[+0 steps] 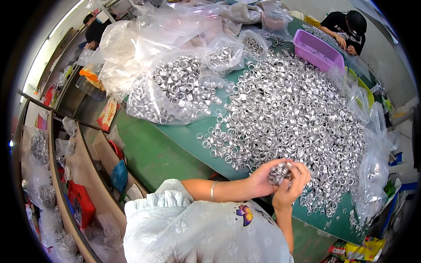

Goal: The person sorts small metal rings and caps from a large pile on a workbench by hand, placing them into a plastic container and bags, and eventually picks up a water bottle.

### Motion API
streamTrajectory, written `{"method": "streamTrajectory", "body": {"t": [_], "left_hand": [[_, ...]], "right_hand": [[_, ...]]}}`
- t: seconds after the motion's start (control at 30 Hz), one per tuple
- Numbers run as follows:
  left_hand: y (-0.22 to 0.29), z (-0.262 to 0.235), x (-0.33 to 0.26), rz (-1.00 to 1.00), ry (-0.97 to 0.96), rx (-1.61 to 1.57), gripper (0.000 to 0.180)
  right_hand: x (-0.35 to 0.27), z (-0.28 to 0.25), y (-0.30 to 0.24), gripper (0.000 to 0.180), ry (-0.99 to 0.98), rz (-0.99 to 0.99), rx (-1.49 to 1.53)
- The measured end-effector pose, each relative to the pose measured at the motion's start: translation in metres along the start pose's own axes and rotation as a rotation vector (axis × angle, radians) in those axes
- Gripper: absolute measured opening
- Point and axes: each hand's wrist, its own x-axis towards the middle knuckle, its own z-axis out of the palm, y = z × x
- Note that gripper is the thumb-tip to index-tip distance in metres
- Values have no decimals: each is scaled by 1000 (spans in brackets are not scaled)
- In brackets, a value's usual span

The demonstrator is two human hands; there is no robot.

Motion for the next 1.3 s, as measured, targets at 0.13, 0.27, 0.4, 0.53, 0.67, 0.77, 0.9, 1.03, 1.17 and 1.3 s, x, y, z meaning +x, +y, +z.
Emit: {"method": "streamTrajectory", "body": {"t": [0.13, 0.27, 0.4, 0.53, 0.67, 0.77, 0.9, 1.03, 1.17, 1.3], "left_hand": [[50, 19, -21, 129, 71, -226, 20], [95, 15, -36, 379, 91, -62, 25], [89, 11, -34, 245, 105, -141, 22], [61, 20, -6, 56, 186, -59, 22], [28, 46, 22, -107, 198, 90, 21], [8, 63, 45, -166, 180, 254, 21], [-29, 104, 96, -250, 90, 482, 21], [-85, 157, 190, -208, -91, 620, 19], [-151, 191, 288, -79, -207, 825, 21], [-194, 197, 340, 117, -274, 1232, 28]], "right_hand": [[-1, -11, 9, 18, -24, 136, 145], [-15, -14, 21, 13, 0, 375, 356], [-17, -18, 28, 8, 4, 414, 332], [-31, -40, 42, 6, 69, 481, 341], [-51, -73, 59, 4, 275, 513, 65], [-65, -104, 74, 4, 397, 570, -58], [-90, -124, 108, 6, 526, 524, -220], [-96, -128, 121, 5, 472, 479, -426], [-99, -128, 129, 19, 390, 501, -392], [-101, -127, 129, 22, 371, 516, -392]]}}
